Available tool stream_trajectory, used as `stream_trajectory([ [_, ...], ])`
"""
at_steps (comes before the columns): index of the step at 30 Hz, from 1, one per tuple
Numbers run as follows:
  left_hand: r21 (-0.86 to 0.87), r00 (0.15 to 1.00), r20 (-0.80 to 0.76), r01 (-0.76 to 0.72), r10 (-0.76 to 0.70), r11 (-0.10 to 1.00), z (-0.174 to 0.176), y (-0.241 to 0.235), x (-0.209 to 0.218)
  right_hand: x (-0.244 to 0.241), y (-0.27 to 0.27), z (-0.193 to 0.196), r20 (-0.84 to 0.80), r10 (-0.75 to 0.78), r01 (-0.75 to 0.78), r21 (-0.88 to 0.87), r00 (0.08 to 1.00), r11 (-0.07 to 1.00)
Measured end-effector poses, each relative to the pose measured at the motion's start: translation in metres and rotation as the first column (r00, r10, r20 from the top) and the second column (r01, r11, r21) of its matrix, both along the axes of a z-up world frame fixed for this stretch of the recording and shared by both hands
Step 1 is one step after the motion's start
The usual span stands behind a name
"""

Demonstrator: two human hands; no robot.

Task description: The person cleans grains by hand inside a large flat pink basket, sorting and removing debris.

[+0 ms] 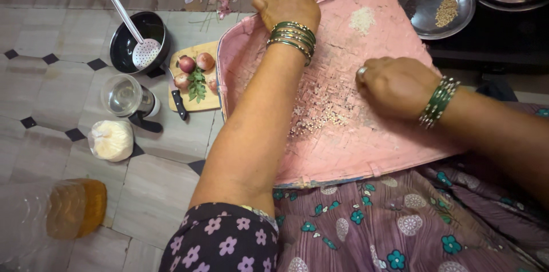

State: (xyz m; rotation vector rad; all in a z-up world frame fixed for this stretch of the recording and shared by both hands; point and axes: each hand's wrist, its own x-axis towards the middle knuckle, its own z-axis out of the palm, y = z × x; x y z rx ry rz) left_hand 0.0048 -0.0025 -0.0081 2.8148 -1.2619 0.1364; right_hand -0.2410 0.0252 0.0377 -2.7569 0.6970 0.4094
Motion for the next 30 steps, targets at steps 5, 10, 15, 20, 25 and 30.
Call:
stream_trajectory([
  [5, -0.021, 0.999, 0.034, -0.009, 0.009, 1.0, -0.003, 0.001, 0.001, 0.006, -0.023, 0.006, 0.026, -0.139, 0.134, 0.134, 0.99, 0.982],
  [10, 0.001, 1.0, -0.012, -0.01, 0.01, 1.0, -0.001, -0.002, 0.0, 0.0, -0.04, -0.011, 0.123, -0.052, 0.042, 0.077, 0.991, 0.996],
  [15, -0.004, 1.0, -0.008, -0.012, 0.012, 1.0, -0.002, -0.002, 0.001, 0.006, -0.03, -0.015, 0.112, -0.154, 0.138, 0.146, 0.982, 0.98],
  [20, -0.019, 1.0, -0.002, -0.017, 0.017, 1.0, -0.001, -0.001, 0.001, 0.009, -0.025, -0.02, 0.216, -0.053, 0.048, 0.029, 0.975, 0.998],
  [25, -0.028, 1.0, 0.027, -0.003, 0.003, 1.0, 0.0, -0.001, -0.001, 0.008, -0.024, -0.032, 0.186, 0.016, -0.002, -0.076, 0.982, 0.997],
  [30, 0.043, 1.0, -0.006, 0.017, -0.017, 0.999, 0.001, -0.001, -0.004, 0.009, -0.021, -0.034, 0.335, 0.25, -0.198, -0.181, 0.909, 0.963],
])
